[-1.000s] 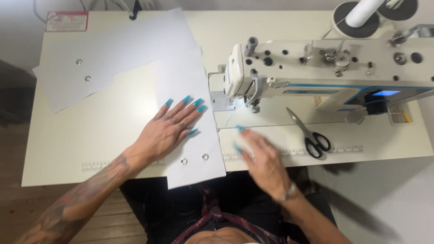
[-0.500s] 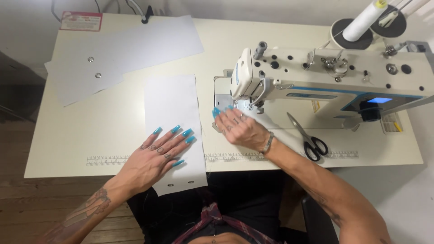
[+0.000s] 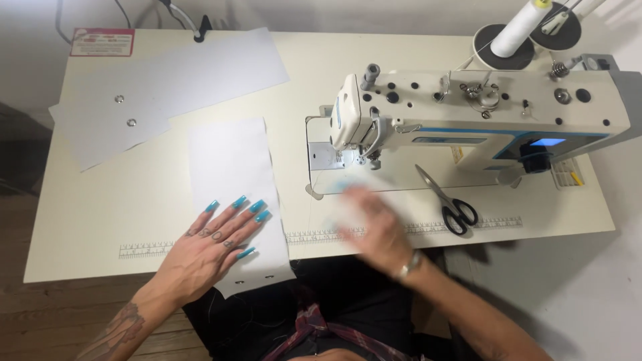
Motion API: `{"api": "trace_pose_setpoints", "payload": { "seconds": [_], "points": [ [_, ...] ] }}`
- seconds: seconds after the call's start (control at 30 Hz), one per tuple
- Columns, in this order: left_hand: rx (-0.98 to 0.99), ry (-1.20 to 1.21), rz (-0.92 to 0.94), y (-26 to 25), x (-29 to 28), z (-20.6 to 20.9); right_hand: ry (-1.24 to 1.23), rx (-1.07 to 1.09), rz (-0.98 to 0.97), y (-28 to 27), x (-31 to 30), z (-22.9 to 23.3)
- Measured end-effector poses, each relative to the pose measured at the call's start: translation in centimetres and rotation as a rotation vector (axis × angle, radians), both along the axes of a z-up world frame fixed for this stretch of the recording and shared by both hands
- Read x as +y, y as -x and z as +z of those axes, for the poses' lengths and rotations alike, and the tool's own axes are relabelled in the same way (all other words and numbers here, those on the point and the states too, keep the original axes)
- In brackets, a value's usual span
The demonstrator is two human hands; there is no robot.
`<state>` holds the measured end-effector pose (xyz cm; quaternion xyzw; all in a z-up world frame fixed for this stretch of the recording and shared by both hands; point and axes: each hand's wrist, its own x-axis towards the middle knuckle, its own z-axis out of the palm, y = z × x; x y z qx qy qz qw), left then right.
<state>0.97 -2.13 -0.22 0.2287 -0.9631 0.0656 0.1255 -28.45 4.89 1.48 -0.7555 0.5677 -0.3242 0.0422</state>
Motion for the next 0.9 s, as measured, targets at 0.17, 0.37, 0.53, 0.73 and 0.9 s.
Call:
{"api": "trace_pose_setpoints", "payload": {
  "seconds": [0.17,0.37,0.53,0.73,0.9],
  "points": [
    [-0.001,0.012,0.023,-0.2,0.1,0.3,-0.765,0.093,-0.266,1.4,-5.1,4.4],
    [-0.003,-0.001,0.007,-0.1,0.1,0.8,-1.106,-0.08,-0.351,0.1,-7.9,5.1],
    [-0.009,-0.007,-0.003,-0.3,-0.1,0.5,-0.476,0.058,-0.226,2.1,-5.8,-1.0],
    [0.004,-0.018,0.01,-0.4,-0.1,0.5,0.076,0.417,0.415,0.2,-2.3,1.2],
    [-0.024,-0.209,0.191,0.4,0.1,-1.2,0.156,0.102,0.465,0.8,-0.1,0.0]
  ]
}}
